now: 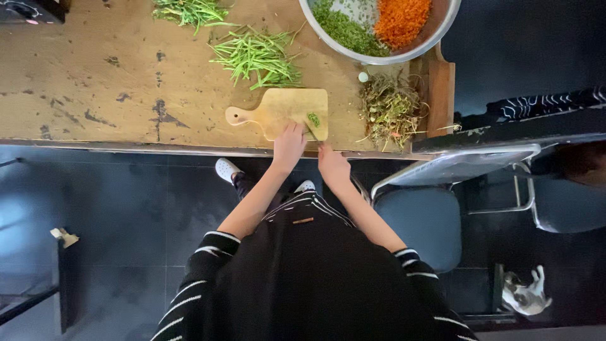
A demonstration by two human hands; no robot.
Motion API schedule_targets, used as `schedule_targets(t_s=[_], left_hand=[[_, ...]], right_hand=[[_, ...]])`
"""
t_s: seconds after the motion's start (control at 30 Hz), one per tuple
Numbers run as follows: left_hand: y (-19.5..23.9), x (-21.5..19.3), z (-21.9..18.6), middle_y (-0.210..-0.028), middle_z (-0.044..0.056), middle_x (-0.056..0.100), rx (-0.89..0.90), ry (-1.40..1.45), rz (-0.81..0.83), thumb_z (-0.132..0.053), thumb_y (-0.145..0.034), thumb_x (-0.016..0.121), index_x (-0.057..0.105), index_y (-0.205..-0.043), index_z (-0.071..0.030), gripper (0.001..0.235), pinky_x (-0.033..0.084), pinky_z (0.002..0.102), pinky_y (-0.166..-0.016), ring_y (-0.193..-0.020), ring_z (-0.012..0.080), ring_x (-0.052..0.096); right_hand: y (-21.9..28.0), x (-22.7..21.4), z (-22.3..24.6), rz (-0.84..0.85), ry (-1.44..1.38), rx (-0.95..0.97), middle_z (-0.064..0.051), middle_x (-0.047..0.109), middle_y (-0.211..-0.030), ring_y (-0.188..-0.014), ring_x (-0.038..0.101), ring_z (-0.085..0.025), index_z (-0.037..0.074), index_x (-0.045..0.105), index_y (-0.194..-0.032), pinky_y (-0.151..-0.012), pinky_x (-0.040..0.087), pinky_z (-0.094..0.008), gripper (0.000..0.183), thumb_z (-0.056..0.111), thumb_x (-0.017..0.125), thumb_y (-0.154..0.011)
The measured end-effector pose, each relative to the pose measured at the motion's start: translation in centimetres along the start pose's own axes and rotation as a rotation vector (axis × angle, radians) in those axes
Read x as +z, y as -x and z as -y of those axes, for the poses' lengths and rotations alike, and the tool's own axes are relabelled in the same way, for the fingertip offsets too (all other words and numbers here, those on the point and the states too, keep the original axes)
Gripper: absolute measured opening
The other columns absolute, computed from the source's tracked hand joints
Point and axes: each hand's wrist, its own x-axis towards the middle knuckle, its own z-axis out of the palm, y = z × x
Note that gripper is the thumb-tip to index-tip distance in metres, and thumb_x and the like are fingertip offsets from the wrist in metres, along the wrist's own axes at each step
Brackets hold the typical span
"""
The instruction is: The person chops green vegetables on a small wooden board and then scrapes them into a large metal bowl containing other shredded vegetables.
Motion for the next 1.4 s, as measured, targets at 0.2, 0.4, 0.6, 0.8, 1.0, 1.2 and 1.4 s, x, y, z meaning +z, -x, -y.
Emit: schedule_targets(t_s=[0.2, 0.4, 0.6, 0.8, 1.0, 1.2, 1.4], left_hand=[[0.2, -1.5, -0.5, -0.099, 0.011, 0.061, 0.106, 0.031, 0.023, -0.009, -0.080, 0.069, 0.063, -0.096, -0.007, 0.017, 0.056, 0.043, -0.073, -0.097, 0.0328, 0.064], [0.3, -2.3, 0.2, -0.095, 0.012, 0.060, 0.124, 0.128, 0.058, -0.010, -0.084, 0.071, 0.063, -0.095, -0.008, 0.015, 0.053, 0.044, -0.074, -0.090, 0.0340, 0.063], [0.4, -1.9, 1.4, -0.089, 0.011, 0.060, 0.134, 0.158, 0.107, -0.011, -0.086, 0.070, 0.061, -0.093, -0.008, 0.013, 0.053, 0.045, -0.075, -0.088, 0.0337, 0.063], [-0.5, -0.6, 1.9, -0.088, 0.012, 0.065, -0.009, 0.221, 0.120, -0.015, -0.088, 0.070, 0.063, -0.089, -0.008, 0.010, 0.052, 0.048, -0.064, -0.077, 0.0370, 0.066], [0.7, 0.7, 1.9, -0.087, 0.012, 0.063, 0.012, 0.099, 0.072, -0.017, -0.088, 0.070, 0.062, -0.089, -0.009, 0.011, 0.053, 0.049, -0.062, -0.075, 0.0368, 0.065], [0.4, -0.1, 1.0, -0.091, 0.014, 0.061, 0.063, 0.054, 0.007, -0.012, -0.089, 0.067, 0.061, -0.094, -0.007, 0.010, 0.053, 0.047, -0.066, -0.080, 0.0369, 0.065], [0.8, -3.4, -0.5, -0.093, 0.015, 0.063, 0.055, 0.251, -0.016, -0.010, -0.090, 0.068, 0.062, -0.099, -0.005, 0.012, 0.052, 0.047, -0.071, -0.085, 0.0385, 0.064]], right_hand=[[0.1, 1.0, -2.4, -0.012, -0.446, -0.050, -0.019, 0.076, -0.088, -0.086, 0.073, -0.043, 0.009, 0.072, -0.105, -0.075, 0.057, -0.052, 0.031, 0.033, 0.054, -0.101], [2.3, -0.7, 2.3, 0.056, -0.136, 0.048, -0.028, 0.070, -0.079, -0.078, 0.068, -0.051, 0.008, 0.060, -0.107, -0.070, 0.053, -0.061, 0.035, 0.039, 0.044, -0.109], [3.5, -1.5, 5.0, 0.066, -0.001, 0.205, -0.024, 0.072, -0.077, -0.072, 0.070, -0.049, 0.009, 0.053, -0.113, -0.064, 0.053, -0.062, 0.032, 0.036, 0.037, -0.109], [0.5, -0.1, 5.2, -0.011, 0.070, 0.164, -0.021, 0.073, -0.078, -0.073, 0.072, -0.045, 0.011, 0.054, -0.114, -0.063, 0.055, -0.060, 0.028, 0.035, 0.039, -0.109], [1.4, -1.3, 4.6, 0.080, 0.072, 0.186, -0.024, 0.073, -0.081, -0.077, 0.072, -0.046, 0.014, 0.056, -0.118, -0.066, 0.056, -0.059, 0.030, 0.039, 0.041, -0.110], [-0.9, 1.7, 2.6, 0.018, 0.067, 0.068, -0.026, 0.074, -0.088, -0.083, 0.073, -0.045, 0.009, 0.059, -0.117, -0.074, 0.056, -0.058, 0.027, 0.027, 0.040, -0.111], [-1.7, 1.1, -4.4, 0.001, -0.600, -0.207, -0.018, 0.074, -0.084, -0.074, 0.072, -0.028, 0.005, 0.066, -0.119, -0.066, 0.055, -0.039, 0.026, 0.024, 0.053, -0.107]])
